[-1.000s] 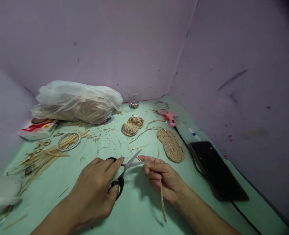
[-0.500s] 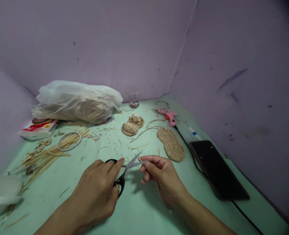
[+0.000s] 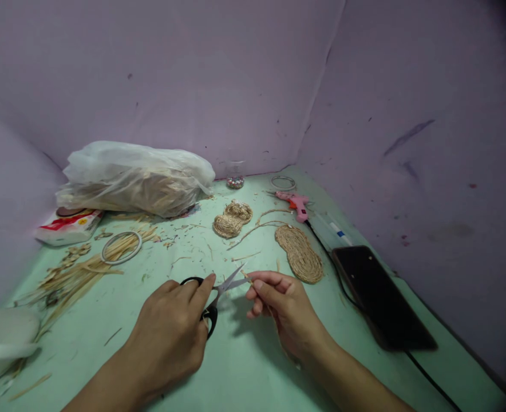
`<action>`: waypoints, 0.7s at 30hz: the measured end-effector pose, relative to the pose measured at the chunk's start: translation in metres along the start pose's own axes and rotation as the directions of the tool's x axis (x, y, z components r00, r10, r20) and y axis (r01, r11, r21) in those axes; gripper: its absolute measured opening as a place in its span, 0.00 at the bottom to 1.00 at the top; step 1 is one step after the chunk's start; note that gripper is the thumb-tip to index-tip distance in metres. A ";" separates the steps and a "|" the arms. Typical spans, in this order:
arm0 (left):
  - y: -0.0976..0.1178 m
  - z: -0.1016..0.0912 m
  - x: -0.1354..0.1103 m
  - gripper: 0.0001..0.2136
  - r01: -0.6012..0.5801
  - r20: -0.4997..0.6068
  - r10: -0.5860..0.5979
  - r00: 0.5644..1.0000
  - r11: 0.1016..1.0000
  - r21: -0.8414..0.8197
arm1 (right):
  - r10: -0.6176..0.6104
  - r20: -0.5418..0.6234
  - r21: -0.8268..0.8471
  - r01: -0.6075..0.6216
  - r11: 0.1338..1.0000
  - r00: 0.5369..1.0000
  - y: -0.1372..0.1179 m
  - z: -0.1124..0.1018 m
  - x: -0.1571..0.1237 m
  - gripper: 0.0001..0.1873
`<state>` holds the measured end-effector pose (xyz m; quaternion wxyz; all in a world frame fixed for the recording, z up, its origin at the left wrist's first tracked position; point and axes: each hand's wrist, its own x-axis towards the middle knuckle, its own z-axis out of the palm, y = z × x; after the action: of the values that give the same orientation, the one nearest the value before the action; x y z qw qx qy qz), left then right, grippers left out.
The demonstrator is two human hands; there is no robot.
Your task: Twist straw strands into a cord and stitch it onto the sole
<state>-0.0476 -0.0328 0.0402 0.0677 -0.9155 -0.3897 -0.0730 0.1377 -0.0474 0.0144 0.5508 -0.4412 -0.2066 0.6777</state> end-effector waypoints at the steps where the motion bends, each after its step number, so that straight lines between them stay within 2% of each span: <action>1: 0.000 0.000 0.000 0.22 -0.005 -0.001 0.005 1.000 1.000 0.006 | 0.008 0.012 -0.002 -0.008 1.000 1.000 0.001 0.000 -0.001 0.12; 8: 0.003 0.004 -0.002 0.23 0.001 0.031 0.000 1.000 0.999 -0.036 | 0.010 0.063 -0.054 -0.006 0.999 0.998 0.004 -0.001 -0.001 0.12; 18: 0.003 0.011 -0.005 0.22 0.023 0.120 -0.010 0.993 0.994 -0.104 | 0.040 0.088 0.020 -0.041 0.999 0.995 0.003 0.001 -0.002 0.11; 21: -0.002 0.006 -0.005 0.21 0.077 0.116 -0.061 0.991 0.988 -0.135 | 0.058 0.075 0.052 -0.062 0.997 0.996 0.001 0.000 -0.002 0.11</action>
<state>-0.0522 -0.0339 0.0335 -0.0207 -0.9067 -0.4182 -0.0508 0.1369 -0.0493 0.0145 0.5341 -0.4070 -0.1948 0.7150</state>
